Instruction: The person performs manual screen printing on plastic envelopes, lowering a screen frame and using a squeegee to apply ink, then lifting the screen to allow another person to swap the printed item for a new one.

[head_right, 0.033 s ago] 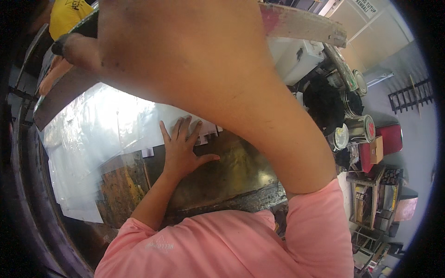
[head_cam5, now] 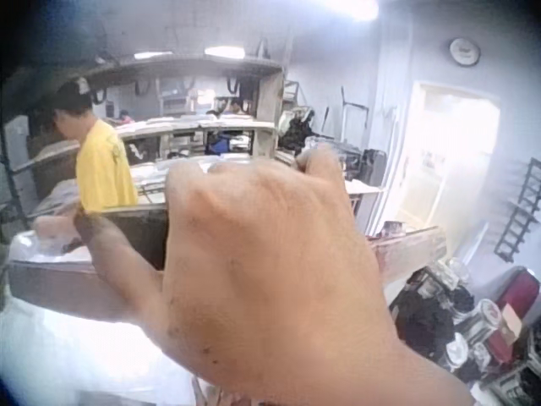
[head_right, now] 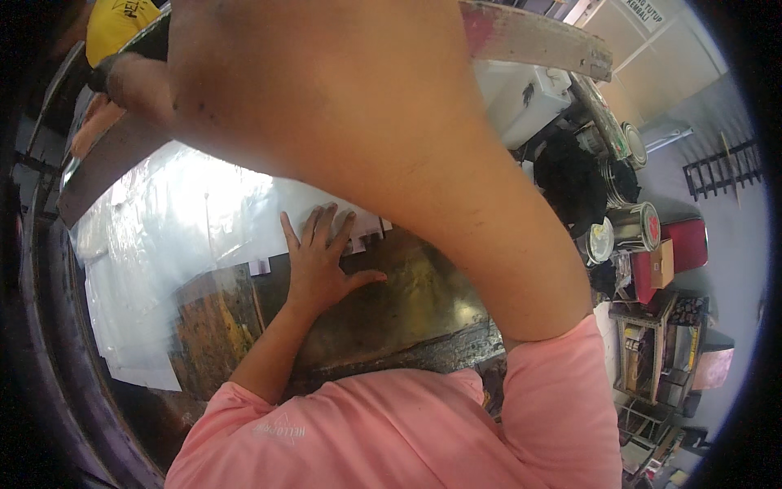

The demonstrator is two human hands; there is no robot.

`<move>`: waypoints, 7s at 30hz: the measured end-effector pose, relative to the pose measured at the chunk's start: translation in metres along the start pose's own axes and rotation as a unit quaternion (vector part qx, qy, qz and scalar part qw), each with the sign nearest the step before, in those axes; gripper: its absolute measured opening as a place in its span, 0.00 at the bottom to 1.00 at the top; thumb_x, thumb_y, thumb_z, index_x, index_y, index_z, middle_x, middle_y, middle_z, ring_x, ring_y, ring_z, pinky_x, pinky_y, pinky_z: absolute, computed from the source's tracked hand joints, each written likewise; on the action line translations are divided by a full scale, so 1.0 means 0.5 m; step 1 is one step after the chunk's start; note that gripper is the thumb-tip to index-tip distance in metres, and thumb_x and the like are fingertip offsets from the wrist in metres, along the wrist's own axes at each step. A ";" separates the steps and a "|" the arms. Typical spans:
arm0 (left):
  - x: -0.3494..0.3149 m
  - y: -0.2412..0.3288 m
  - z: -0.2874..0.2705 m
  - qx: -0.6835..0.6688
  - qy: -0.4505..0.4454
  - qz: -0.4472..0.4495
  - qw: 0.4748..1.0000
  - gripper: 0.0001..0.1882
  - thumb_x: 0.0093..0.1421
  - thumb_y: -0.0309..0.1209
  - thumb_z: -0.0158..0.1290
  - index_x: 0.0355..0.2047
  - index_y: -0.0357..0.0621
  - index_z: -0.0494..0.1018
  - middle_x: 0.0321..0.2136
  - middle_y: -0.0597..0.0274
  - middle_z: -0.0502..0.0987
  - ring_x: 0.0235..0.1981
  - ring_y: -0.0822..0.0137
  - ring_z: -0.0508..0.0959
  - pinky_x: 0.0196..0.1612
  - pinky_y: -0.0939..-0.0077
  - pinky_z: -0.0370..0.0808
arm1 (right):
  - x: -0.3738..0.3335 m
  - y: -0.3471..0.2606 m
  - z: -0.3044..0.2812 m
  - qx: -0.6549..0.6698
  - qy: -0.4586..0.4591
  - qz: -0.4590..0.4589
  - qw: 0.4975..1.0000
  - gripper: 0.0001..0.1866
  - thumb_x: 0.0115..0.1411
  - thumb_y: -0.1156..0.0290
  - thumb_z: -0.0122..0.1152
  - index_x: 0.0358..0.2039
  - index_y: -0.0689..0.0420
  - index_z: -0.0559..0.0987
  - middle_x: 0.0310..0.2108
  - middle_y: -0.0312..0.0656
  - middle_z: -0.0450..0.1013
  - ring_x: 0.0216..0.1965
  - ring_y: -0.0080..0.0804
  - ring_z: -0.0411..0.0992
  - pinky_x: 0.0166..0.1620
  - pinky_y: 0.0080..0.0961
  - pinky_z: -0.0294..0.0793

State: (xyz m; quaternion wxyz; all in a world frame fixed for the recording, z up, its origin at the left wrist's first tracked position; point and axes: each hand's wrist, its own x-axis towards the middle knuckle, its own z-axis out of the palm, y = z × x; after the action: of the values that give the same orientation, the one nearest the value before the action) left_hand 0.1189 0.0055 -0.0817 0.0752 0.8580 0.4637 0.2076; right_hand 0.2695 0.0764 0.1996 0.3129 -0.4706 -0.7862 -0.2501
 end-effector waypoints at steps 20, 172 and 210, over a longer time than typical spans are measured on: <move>-0.255 -0.115 -0.132 -0.066 0.090 -0.291 0.950 0.51 0.30 0.45 0.84 0.57 0.37 0.79 0.41 0.54 0.75 0.45 0.54 0.76 0.49 0.59 0.74 | -0.430 -0.064 0.192 0.102 -0.307 -0.012 0.946 0.27 0.48 0.77 0.70 0.46 0.56 0.67 0.41 0.45 0.68 0.48 0.48 0.71 0.53 0.55 0.60; -0.012 -0.209 -0.186 0.001 0.194 -0.290 0.937 0.38 0.64 0.50 0.65 0.66 0.36 0.72 0.67 0.47 0.73 0.75 0.51 0.63 0.78 0.37 0.31 | 0.052 0.030 -0.006 0.018 -0.062 0.010 0.998 0.28 0.70 0.45 0.53 0.26 0.59 0.76 0.24 0.45 0.74 0.30 0.43 0.73 0.48 0.45 0.66; 0.014 -0.052 -0.028 0.025 -0.069 -0.031 0.997 0.62 0.46 0.76 0.63 0.69 0.42 0.68 0.73 0.46 0.61 0.77 0.41 0.54 0.77 0.32 0.39 | 0.044 -0.036 -0.088 0.051 -0.136 0.072 0.987 0.29 0.72 0.45 0.51 0.32 0.62 0.80 0.29 0.49 0.78 0.39 0.47 0.79 0.54 0.48 0.68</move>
State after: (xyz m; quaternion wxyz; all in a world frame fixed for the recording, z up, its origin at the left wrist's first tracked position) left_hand 0.0965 0.0252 -0.0754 0.0922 0.8569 0.4892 0.1340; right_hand 0.2568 0.0512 0.2437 0.2443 -0.5392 -0.7970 -0.1201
